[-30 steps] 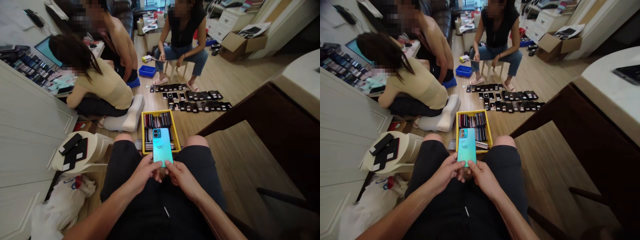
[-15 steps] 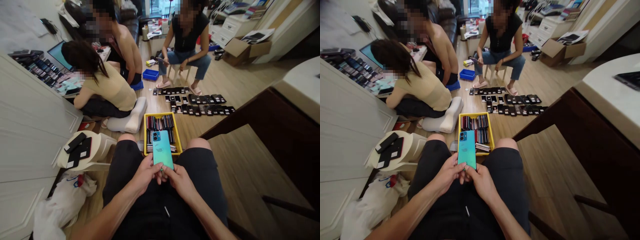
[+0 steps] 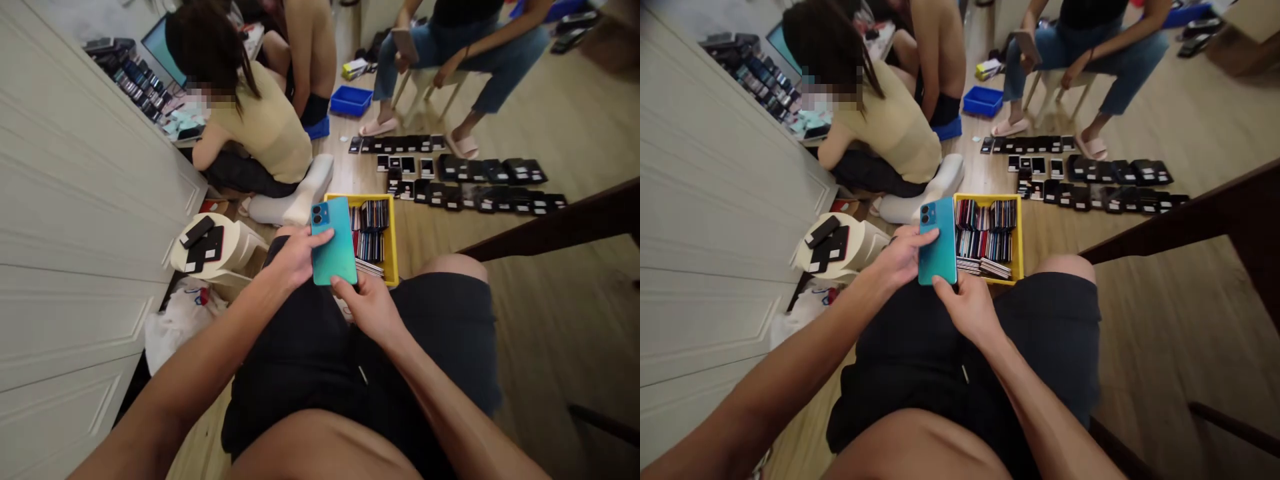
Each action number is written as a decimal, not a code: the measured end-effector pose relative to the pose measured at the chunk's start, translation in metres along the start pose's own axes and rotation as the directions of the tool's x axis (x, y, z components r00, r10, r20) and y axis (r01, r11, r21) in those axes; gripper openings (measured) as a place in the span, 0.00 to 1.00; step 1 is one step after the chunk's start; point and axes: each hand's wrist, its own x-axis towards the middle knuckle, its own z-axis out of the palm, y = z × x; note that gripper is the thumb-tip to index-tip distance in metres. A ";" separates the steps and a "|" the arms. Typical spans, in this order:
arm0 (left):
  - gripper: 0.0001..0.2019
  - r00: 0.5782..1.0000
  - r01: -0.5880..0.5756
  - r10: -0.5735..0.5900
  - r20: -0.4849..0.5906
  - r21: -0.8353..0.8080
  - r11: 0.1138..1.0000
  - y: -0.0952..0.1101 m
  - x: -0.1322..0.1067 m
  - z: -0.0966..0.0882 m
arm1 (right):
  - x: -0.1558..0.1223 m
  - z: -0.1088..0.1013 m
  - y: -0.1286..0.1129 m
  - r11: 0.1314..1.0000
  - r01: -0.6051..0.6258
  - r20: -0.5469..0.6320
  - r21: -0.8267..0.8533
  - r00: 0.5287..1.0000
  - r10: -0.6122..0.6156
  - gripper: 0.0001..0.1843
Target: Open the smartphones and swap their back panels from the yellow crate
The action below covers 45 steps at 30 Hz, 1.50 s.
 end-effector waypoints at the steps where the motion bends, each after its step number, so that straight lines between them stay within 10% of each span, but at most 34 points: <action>1: 0.08 0.999 -0.035 0.035 -0.010 0.005 0.999 0.009 0.000 -0.002 | 0.004 0.001 -0.009 0.996 0.046 0.011 -0.070 0.999 -0.045 0.24; 7: 0.12 0.978 -0.208 0.208 0.010 0.024 0.978 0.034 -0.006 -0.012 | 0.024 0.006 -0.042 0.963 0.147 0.134 -0.224 0.984 -0.119 0.24; 16: 0.16 0.984 -0.142 0.144 -0.102 0.023 0.990 0.002 0.000 -0.021 | 0.025 -0.025 0.013 0.977 -0.058 0.442 -0.204 0.885 0.145 0.19; 21: 0.15 0.982 -0.070 0.062 -0.177 -0.043 0.997 -0.003 0.003 -0.028 | 0.008 -0.036 0.039 0.494 0.035 0.228 -0.869 0.914 0.336 0.12; 24: 0.12 0.976 -0.052 0.031 -0.216 -0.092 0.994 -0.006 0.004 -0.028 | -0.001 -0.024 0.049 0.449 0.028 0.215 -0.893 0.904 0.370 0.10; 31: 0.09 0.986 0.008 -0.014 -0.165 -0.039 0.999 -0.001 -0.008 -0.036 | 0.013 -0.041 0.039 0.654 0.027 0.319 -0.756 0.888 0.332 0.07; 35: 0.15 0.991 0.104 -0.111 0.068 0.099 0.990 -0.001 -0.028 -0.035 | 0.023 -0.064 0.014 0.951 -0.156 0.396 -0.266 0.882 0.255 0.13; 38: 0.17 0.959 0.177 -0.205 0.194 0.154 0.972 -0.012 -0.037 -0.025 | 0.022 -0.069 -0.003 0.974 -0.227 0.430 0.009 0.880 0.201 0.14; 45: 0.20 0.930 0.239 -0.263 0.255 0.124 0.963 -0.038 -0.034 -0.012 | 0.013 -0.073 -0.009 0.979 -0.195 0.367 0.054 0.916 0.162 0.08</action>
